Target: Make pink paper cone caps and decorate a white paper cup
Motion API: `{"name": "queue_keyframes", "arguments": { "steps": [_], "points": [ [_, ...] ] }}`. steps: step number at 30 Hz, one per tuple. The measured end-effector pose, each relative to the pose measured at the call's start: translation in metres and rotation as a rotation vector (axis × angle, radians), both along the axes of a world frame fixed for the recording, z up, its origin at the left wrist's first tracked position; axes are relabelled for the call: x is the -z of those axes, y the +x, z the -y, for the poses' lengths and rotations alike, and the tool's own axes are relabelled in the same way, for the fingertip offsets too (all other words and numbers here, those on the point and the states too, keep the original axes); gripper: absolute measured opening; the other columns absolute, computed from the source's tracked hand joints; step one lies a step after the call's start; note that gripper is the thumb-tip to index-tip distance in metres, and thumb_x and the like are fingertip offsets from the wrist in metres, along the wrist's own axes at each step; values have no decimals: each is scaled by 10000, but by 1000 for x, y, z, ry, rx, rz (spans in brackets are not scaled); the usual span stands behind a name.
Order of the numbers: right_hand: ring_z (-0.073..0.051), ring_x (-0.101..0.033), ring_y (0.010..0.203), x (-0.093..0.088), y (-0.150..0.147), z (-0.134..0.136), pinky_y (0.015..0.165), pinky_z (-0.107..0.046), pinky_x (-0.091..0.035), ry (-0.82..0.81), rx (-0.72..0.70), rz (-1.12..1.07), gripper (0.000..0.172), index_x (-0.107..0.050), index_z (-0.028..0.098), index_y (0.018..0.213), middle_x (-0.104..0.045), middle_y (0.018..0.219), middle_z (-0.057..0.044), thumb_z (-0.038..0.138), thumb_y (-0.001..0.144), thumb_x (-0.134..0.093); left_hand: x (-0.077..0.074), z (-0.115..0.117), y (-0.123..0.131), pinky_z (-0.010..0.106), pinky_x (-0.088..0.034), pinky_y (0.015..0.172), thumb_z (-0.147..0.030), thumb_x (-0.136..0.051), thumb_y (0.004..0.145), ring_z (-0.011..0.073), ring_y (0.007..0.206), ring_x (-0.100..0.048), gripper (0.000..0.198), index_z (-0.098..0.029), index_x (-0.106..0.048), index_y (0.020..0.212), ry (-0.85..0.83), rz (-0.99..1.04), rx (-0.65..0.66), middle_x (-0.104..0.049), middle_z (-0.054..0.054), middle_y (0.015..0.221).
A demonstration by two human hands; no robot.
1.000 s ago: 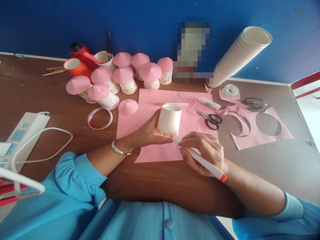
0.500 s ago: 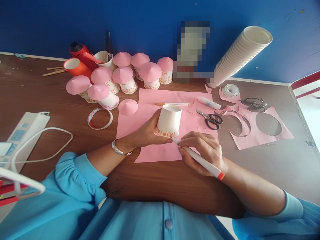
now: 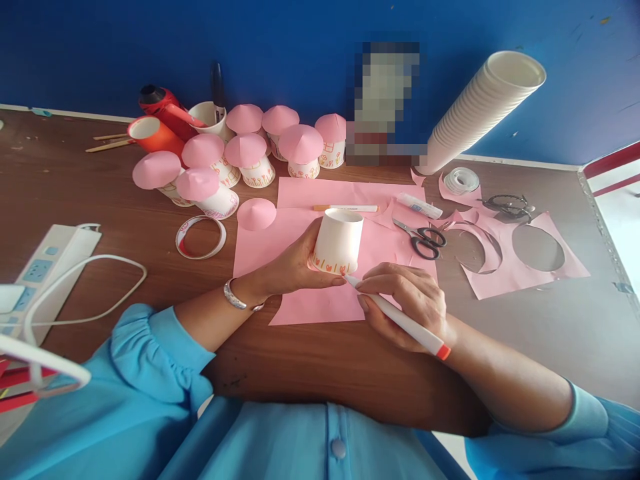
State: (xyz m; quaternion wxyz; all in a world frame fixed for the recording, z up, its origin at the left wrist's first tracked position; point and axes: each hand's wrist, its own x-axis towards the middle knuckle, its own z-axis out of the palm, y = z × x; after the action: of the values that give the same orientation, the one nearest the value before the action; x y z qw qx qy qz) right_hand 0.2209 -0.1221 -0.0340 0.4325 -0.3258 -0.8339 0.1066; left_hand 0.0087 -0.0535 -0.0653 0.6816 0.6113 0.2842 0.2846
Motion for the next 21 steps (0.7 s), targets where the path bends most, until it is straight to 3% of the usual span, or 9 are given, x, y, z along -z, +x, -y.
{"name": "queue_keyframes", "arguments": {
  "steps": [5,16,21],
  "points": [
    [-162,-692,617,-2,2,2,544,-274,-576,10,4,-9,169,-596,192,1008,-680,733,-34,65,897,-594,-3,0,-1,447,-563,930,-372,-890,751,316,1184,-616,810,-245,-441,1414,17,-26,-24,-594,131,1314],
    [-167,-685,629,-5,7,-1,536,-285,-589,90,74,-25,198,-590,198,1038,-676,756,-31,61,896,-600,-6,-1,-2,461,-523,999,-318,-855,778,323,1217,-616,682,-228,-501,1354,-117,64,-9,-640,117,1281],
    [-185,-682,611,-6,6,-1,505,-307,-584,72,70,-32,233,-592,233,1067,-674,740,-28,69,900,-590,-7,0,-5,491,-505,1039,-338,-841,783,345,1264,-596,653,-218,-541,1351,-109,36,-2,-620,140,1373]
  ]
}}
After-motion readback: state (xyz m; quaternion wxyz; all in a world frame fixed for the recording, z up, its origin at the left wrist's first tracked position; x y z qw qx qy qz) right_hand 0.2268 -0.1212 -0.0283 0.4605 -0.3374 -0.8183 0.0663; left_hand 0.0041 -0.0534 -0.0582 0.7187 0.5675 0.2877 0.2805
